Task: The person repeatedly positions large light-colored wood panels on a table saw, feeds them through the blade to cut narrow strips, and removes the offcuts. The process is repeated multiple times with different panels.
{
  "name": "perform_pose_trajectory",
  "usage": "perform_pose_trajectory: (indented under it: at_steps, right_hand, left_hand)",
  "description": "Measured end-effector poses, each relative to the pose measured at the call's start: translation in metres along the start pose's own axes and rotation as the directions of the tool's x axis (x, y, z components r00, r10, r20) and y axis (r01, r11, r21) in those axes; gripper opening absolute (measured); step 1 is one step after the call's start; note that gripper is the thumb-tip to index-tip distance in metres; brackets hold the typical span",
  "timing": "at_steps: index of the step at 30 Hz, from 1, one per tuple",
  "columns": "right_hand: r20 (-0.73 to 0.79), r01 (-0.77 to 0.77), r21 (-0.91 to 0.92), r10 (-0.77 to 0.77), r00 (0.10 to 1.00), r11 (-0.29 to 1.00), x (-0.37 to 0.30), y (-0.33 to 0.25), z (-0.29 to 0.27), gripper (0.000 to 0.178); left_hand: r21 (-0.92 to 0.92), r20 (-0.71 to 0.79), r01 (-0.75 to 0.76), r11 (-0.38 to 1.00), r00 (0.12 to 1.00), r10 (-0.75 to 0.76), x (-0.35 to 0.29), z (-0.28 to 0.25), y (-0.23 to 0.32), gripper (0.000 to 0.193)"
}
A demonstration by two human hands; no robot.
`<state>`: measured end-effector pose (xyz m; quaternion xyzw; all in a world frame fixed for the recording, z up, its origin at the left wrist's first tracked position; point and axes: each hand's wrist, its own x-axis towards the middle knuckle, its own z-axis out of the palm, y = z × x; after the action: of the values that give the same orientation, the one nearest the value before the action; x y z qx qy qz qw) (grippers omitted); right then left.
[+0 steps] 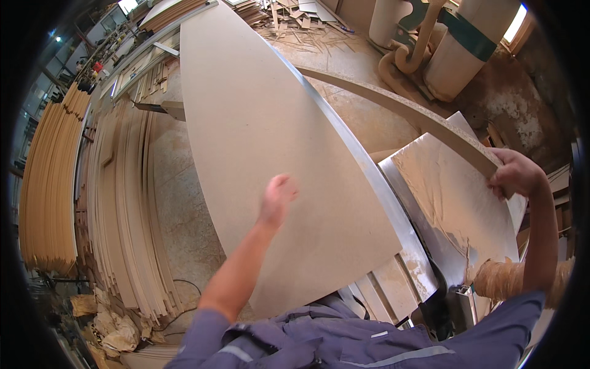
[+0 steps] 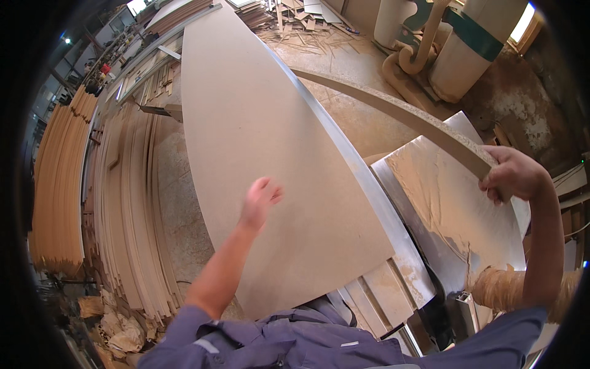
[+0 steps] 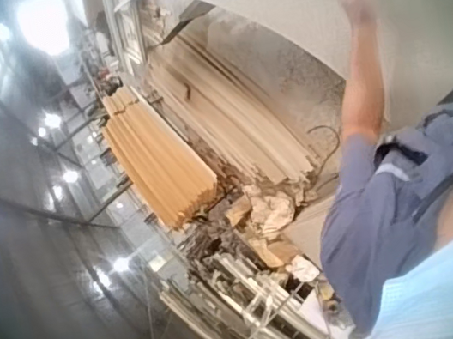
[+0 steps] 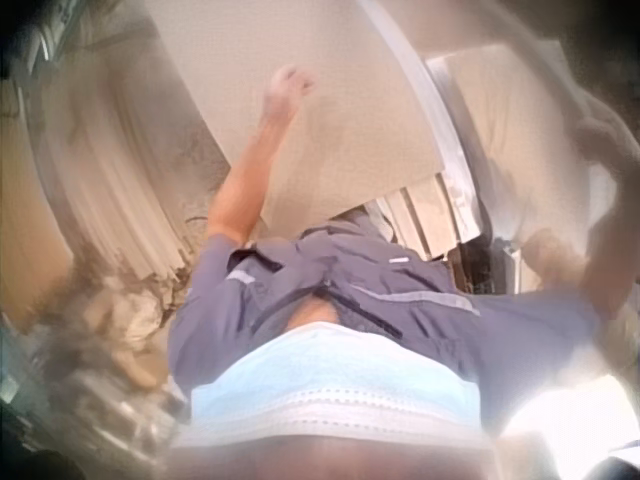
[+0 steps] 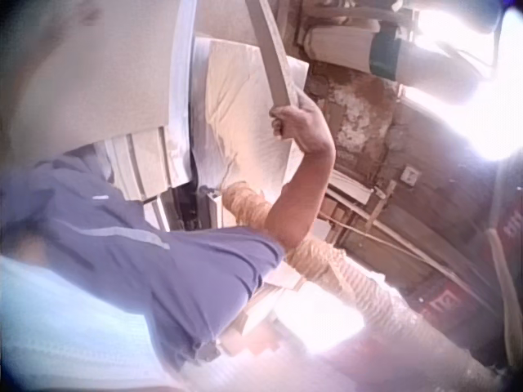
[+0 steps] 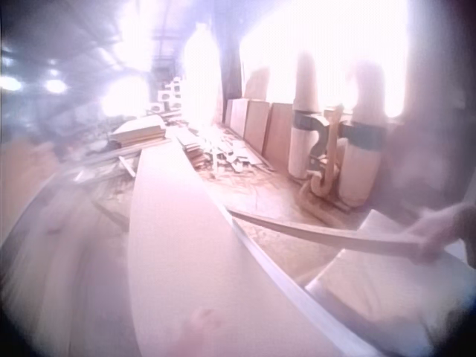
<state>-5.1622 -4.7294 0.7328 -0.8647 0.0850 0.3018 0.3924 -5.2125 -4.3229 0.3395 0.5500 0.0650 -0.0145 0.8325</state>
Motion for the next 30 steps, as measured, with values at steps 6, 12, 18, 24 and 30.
perform_pose_trajectory:
  at_steps: [6,12,18,24,30]
  right_hand:
    - [0.055,-0.034,0.064,0.030,0.998,0.997,-0.074,-0.009,0.064,0.063]
    - [0.102,-0.006,-0.179,0.024,0.994,0.984,-0.109,0.060,0.128,0.082]
    - [0.126,0.054,0.271,-0.091,0.988,0.961,-0.124,0.168,0.200,0.095]
    - [-0.033,0.203,0.022,-0.202,0.979,0.979,-0.135,0.225,0.268,0.057]
    - [-0.068,0.139,0.121,-0.131,0.989,0.983,-0.137,0.218,0.322,0.036]
  left_hand:
    - [-0.417,0.292,0.439,0.796,0.894,-0.340,0.081,0.187,0.087,0.100]
    - [-0.417,0.153,0.393,0.819,0.919,-0.363,0.092,0.247,0.047,0.047]
    - [-0.331,0.078,0.495,0.804,0.863,-0.499,0.046,0.270,-0.052,0.018]
    - [-0.223,0.023,0.404,0.887,0.912,-0.409,-0.004,0.247,-0.031,0.024]
    - [-0.138,-0.091,0.220,0.966,0.968,-0.233,-0.019,0.215,0.011,0.023]
